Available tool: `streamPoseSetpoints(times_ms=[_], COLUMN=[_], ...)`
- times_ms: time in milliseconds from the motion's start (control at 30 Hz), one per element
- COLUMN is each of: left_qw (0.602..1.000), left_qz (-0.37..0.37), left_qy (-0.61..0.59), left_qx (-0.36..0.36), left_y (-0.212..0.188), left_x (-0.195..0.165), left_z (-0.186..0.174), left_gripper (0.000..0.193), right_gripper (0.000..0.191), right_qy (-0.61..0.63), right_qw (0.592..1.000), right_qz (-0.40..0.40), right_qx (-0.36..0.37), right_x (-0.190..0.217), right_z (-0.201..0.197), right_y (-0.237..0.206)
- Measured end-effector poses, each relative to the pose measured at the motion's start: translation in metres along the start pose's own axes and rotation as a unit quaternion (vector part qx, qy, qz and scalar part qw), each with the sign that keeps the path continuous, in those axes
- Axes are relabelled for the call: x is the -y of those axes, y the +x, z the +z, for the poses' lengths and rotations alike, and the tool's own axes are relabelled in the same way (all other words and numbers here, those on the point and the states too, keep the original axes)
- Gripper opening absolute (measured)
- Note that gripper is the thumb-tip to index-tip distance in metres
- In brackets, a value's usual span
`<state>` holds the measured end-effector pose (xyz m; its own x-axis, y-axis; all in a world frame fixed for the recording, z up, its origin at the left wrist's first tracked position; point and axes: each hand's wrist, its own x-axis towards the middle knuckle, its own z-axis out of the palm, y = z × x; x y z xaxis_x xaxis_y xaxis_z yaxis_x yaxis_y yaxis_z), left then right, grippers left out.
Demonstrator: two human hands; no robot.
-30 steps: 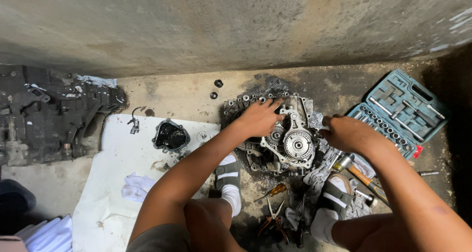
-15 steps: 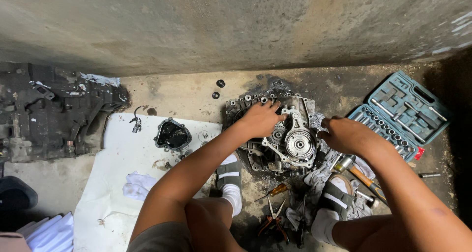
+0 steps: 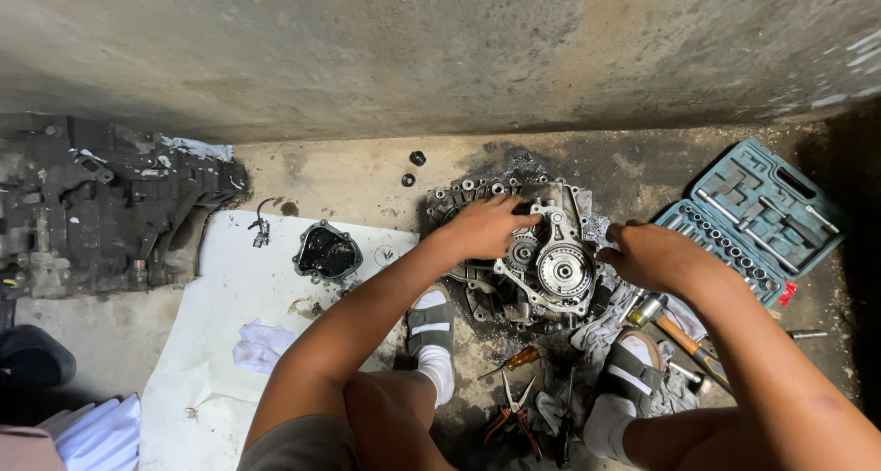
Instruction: The person sits on the floor and works on a disassembled engine, using a screwdriver to adjust internal components. They repeatedly lift and reposition the engine casing and manipulate gears and shafts with both hands.
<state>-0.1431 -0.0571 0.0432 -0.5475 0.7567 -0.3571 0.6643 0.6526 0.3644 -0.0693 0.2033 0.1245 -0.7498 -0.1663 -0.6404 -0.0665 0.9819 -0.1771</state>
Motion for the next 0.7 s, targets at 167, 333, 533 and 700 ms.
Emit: streamPoseSetpoints(times_ms=[167,333,533,700], left_qw=[0.999,0.997,0.998,0.985], left_qz=[0.010,0.013,-0.001,-0.011], left_qy=[0.050,0.070,-0.065,-0.151], left_qx=[0.006,0.011,-0.021,-0.079], left_y=[0.004,0.006,0.000,-0.017], left_x=[0.001,-0.004,0.002,0.005], left_z=[0.004,0.008,0.000,-0.002], left_gripper=[0.065,0.073,0.061,0.057], right_gripper=[0.042,0.040,0.041,0.040], right_qy=[-0.004,-0.012,-0.012,-0.017], right_qw=[1.000,1.000,1.000,1.000], right_qz=[0.006,0.014,0.003,0.000], right_qx=[0.013,0.017,0.005,0.002], right_x=[0.002,0.002,0.000,0.001], right_z=[-0.003,-0.002,0.005,0.008], right_y=[-0.003,-0.002,-0.001,-0.005])
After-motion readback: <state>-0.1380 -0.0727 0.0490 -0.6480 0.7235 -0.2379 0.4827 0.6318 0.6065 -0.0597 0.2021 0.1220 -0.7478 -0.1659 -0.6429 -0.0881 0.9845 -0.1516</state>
